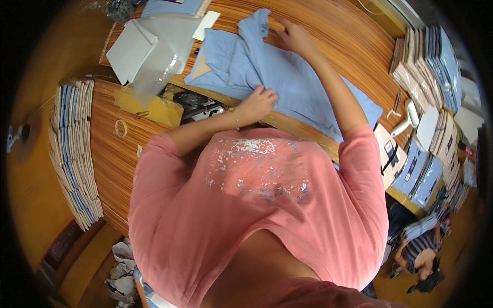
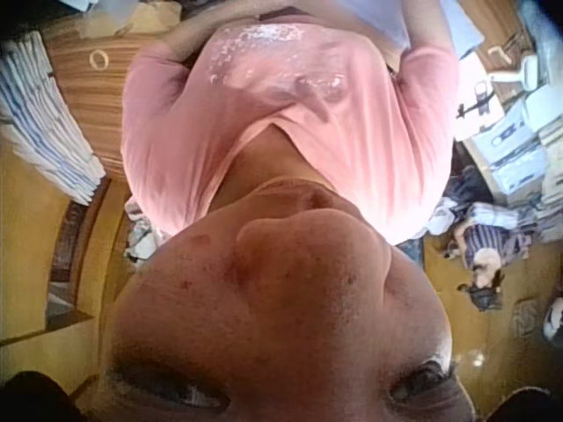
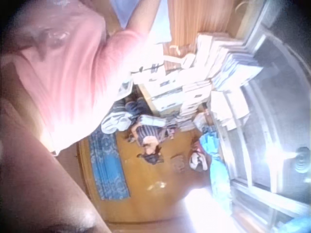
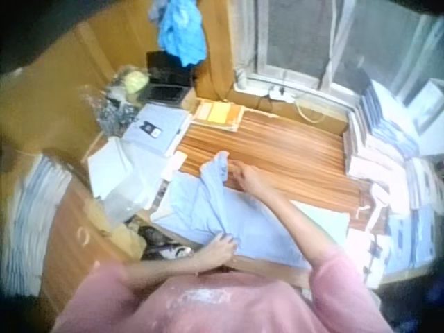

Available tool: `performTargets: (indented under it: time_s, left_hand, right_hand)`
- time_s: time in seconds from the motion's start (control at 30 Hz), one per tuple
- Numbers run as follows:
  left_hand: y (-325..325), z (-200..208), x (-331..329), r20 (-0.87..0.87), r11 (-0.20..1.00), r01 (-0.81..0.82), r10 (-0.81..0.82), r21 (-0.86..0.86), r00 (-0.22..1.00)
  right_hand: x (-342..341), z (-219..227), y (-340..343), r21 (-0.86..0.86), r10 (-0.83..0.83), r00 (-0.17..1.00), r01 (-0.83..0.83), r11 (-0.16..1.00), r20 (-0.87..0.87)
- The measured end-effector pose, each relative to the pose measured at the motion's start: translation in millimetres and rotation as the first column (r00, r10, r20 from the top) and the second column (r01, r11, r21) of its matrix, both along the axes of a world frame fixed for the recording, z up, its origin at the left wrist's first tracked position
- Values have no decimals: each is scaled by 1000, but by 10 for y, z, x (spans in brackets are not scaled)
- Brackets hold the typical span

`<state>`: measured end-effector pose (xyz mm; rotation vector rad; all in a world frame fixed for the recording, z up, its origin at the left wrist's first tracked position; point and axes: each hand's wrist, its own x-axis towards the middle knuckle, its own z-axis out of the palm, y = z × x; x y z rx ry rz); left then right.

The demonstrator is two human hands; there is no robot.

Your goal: The person buttons a blue shirt, aligns it with a cardboard template, folds the shirt around the template, and places the folded shirt into a plastic bag.

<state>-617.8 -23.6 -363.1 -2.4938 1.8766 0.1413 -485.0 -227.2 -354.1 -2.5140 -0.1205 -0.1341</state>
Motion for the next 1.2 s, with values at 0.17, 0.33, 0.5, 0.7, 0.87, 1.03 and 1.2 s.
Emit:
performTargets:
  time_s: [0.17, 0.33, 0.5, 0.7, 0.87, 1.03, 1.2]
  left_hand:
    - [118, -194, -86, -51, 991, -84, 79, -106, 996]
    - [614, 122, 486, -449, 767, -322, 49, -556, 892]
    - [847, 239, 1706, -825, 250, -808, 56, -534, 562]
    - [-30, -48, 1867, -875, 853, 194, 466, 484, 134]
    - [215, -254, 1611, -940, 948, 3, 314, 318, 135]
    - [96, 133, 1966, -618, 765, -3, 522, 644, 588]
    - [442, 214, 1860, -396, 927, -199, 321, 319, 860]
  right_hand:
    - [1007, -480, 368, 131, -241, 871, 324, 937, -429]
    - [797, -221, 442, 626, 226, 887, 85, 775, -402]
    - [-387, 901, 701, 771, 684, 680, -277, 574, -265]
    - [-1241, 1679, 803, 907, 812, 547, -209, 365, -201]
    - [-1950, 1408, -131, 908, 156, 959, 159, 388, -235]
    - [-2492, 199, -859, 499, -446, 720, 691, 523, -531]
    - [-2463, 109, -863, 528, -528, 751, 657, 538, -397]
